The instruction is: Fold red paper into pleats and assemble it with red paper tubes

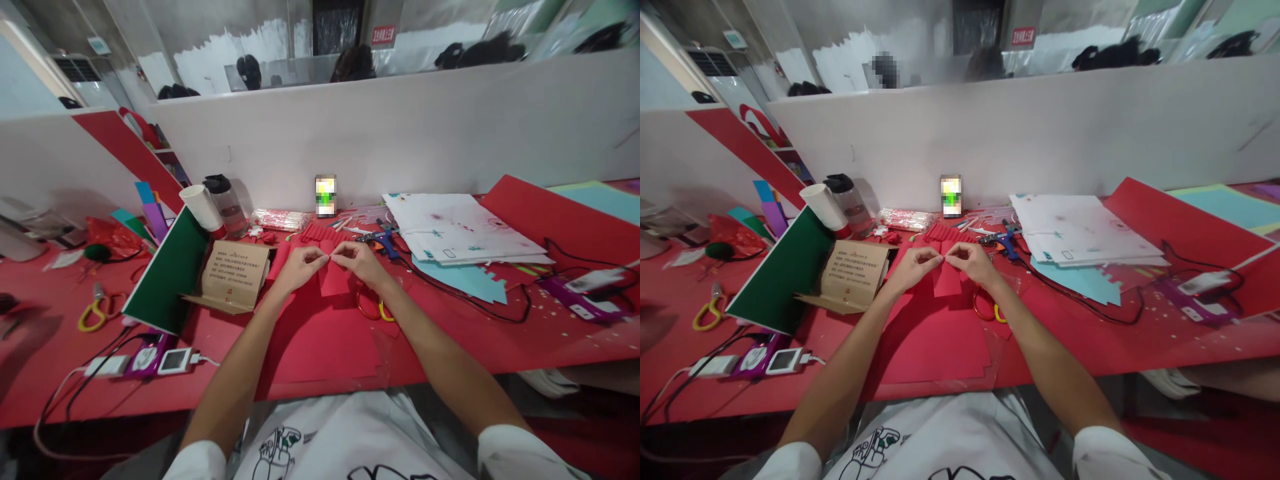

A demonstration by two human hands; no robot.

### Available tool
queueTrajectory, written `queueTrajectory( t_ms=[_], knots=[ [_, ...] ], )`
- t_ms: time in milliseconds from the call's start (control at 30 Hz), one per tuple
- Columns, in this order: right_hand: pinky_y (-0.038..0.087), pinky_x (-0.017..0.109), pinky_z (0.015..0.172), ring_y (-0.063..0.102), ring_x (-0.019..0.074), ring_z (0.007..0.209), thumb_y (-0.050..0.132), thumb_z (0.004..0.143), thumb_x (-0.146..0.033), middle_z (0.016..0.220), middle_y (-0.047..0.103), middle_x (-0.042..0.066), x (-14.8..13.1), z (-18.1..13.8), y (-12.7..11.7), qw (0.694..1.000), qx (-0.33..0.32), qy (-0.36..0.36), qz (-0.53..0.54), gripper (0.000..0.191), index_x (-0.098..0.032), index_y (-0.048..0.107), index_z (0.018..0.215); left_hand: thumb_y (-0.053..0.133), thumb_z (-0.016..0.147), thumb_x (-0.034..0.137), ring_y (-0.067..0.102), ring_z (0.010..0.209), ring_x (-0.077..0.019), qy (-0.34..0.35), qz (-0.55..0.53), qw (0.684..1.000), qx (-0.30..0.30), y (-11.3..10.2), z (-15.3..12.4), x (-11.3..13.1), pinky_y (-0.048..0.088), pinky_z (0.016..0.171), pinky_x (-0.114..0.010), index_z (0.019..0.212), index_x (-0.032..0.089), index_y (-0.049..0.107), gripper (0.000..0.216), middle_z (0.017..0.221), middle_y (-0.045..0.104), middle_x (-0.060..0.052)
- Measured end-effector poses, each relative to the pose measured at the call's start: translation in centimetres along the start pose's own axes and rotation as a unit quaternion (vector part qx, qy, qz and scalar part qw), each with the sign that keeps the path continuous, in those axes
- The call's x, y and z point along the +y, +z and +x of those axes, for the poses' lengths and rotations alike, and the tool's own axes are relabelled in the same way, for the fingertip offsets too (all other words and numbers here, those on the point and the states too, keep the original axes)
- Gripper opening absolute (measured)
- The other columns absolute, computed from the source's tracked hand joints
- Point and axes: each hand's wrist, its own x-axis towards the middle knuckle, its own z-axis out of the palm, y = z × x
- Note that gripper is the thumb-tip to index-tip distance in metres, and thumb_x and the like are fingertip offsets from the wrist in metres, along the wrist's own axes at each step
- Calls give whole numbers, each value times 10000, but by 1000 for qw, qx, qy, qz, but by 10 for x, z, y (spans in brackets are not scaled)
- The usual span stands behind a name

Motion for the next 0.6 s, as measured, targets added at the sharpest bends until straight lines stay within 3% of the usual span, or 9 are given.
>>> queueTrajectory(
  t_ms=[233,600],
  knots=[
    [449,280,631,549,133,634,712,786,-442,716,652,17,2,0,1,999,-27,-19,-24,286,-156,702,787,646,851,532,522,632,-131,12,26,1000,6,2,2,-9,407,613,-255,731,149,627,401,655,601,-1],
    [451,297,636,564,154,640,707,801,-489,719,678,28,17,5,-9,999,-3,-11,-36,322,-169,739,807,648,852,413,659,793,-183,-13,-9,999,29,-3,4,-17,497,760,-288,861,140,739,288,850,748,-61]
  ],
)
